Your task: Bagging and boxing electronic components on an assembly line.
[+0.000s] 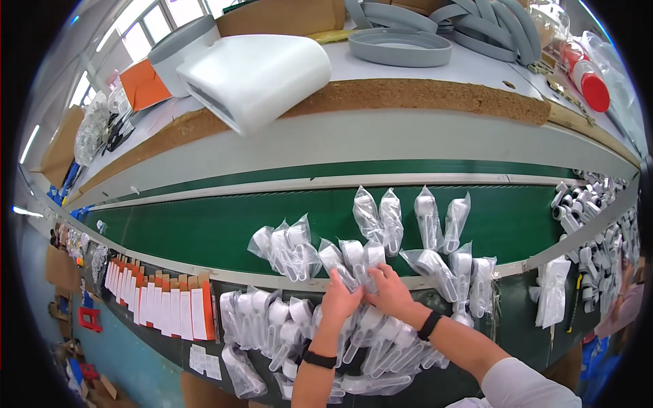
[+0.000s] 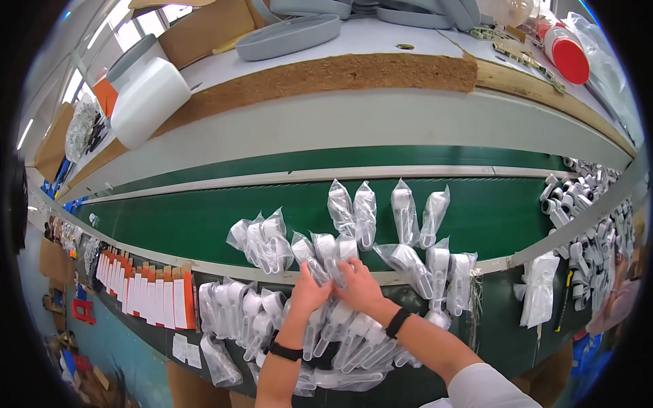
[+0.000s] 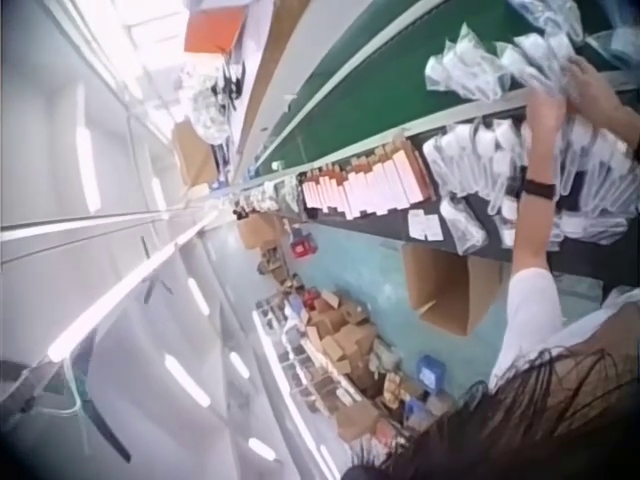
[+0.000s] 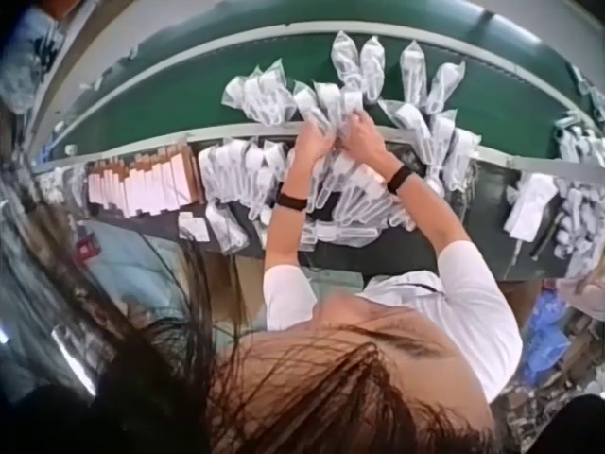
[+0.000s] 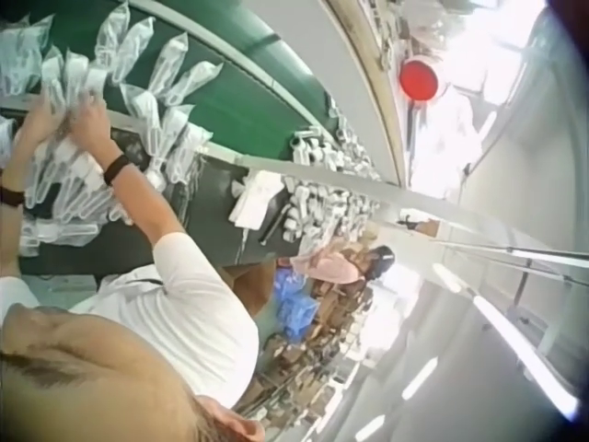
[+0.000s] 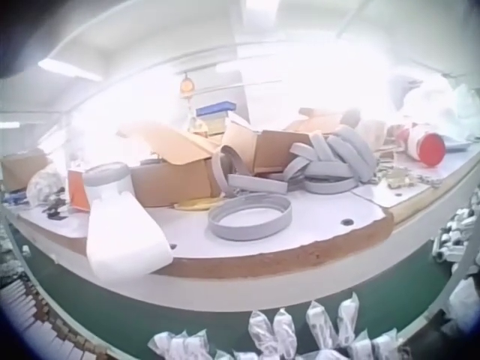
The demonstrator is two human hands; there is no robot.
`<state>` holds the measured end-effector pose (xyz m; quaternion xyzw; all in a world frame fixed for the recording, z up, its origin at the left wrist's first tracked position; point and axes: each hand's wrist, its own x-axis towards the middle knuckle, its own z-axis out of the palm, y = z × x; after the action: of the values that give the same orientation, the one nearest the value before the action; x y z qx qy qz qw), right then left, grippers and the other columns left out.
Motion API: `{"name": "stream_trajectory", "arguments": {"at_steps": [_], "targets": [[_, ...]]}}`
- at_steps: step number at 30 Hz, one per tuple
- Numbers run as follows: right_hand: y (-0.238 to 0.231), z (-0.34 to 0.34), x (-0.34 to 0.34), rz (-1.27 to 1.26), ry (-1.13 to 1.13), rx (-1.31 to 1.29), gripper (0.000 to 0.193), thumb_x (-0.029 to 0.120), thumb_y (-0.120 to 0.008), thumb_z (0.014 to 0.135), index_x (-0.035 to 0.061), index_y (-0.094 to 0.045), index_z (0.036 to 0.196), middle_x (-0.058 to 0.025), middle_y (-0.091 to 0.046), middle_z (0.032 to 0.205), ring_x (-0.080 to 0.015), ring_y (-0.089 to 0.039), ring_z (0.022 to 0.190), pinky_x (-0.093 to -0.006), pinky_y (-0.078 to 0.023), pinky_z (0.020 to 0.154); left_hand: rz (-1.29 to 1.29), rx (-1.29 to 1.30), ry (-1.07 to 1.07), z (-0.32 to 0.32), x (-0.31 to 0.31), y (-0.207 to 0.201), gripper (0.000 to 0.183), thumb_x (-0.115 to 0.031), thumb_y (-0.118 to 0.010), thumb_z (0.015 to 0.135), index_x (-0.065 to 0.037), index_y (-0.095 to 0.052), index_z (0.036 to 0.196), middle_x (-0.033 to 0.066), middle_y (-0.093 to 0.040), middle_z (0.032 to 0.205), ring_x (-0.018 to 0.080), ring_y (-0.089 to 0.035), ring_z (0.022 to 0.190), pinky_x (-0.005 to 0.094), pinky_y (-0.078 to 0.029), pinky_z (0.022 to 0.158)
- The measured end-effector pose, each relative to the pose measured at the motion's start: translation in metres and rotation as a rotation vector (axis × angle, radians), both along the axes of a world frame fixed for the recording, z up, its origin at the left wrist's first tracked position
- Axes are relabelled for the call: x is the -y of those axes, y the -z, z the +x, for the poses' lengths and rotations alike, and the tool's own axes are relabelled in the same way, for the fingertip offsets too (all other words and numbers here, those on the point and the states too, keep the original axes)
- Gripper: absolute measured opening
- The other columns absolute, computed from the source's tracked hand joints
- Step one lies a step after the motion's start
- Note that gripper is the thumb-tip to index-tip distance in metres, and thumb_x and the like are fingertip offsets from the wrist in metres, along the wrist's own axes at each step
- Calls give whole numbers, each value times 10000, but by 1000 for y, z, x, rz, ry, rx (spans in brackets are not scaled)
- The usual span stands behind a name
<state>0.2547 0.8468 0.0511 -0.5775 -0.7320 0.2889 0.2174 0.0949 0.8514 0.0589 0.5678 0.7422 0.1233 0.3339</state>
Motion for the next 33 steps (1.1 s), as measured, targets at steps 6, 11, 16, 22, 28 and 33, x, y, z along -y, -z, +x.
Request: {"name": "stream_trajectory", "arguments": {"at_steps": [6,11,16,22,28,33], "targets": [[-16,33,0,-134,-87,-1,554,295,-707,785,103,-478,1251,-157,-528,1187,-355,-593,1009,-414,-498,836,16,-74,-49,19,-12,15,905,-396,-671,776,-17,-155,1416,259,-618,1040,434,-618,936,491,-487,814],[-21,22,12,-196,-38,54,627,282,-713,764,89,-420,1284,-173,-521,1195,-370,-591,1003,-432,-501,820,20,-41,1,30,-13,13,982,-348,-715,738,-6,-110,1430,340,-500,1180,454,-546,1064,473,-462,886],[5,9,0,-161,-39,-101,660,183,-711,729,60,-404,1300,-193,-503,1248,-382,-541,1090,-439,-464,902,26,17,-95,36,-24,19,994,-315,-725,723,-13,-101,1436,358,-446,1231,469,-508,1119,463,-445,923],[19,-25,-32,-87,-42,-203,637,96,-642,745,27,-382,1323,-236,-448,1311,-388,-453,1194,-422,-385,1012,193,-14,-158,3,-57,26,847,-186,-659,786,-37,-139,1438,354,-331,1340,479,-449,1179,464,-425,962],[7,-9,-43,182,2,-99,538,174,-641,795,7,-448,1269,-248,-424,1349,-374,-426,1236,-442,-377,1023,249,-185,-138,23,-52,8,813,-242,-706,775,-50,-243,1415,291,-247,1433,441,-390,1246,482,-433,951],[-50,61,-12,173,78,-79,477,205,-684,756,33,-551,1180,-190,-510,1272,-349,-486,1169,-418,-400,997,219,-405,169,52,-21,-31,872,-334,-803,651,-152,-363,1381,196,-243,1449,455,-324,1272,535,-418,951]]}}
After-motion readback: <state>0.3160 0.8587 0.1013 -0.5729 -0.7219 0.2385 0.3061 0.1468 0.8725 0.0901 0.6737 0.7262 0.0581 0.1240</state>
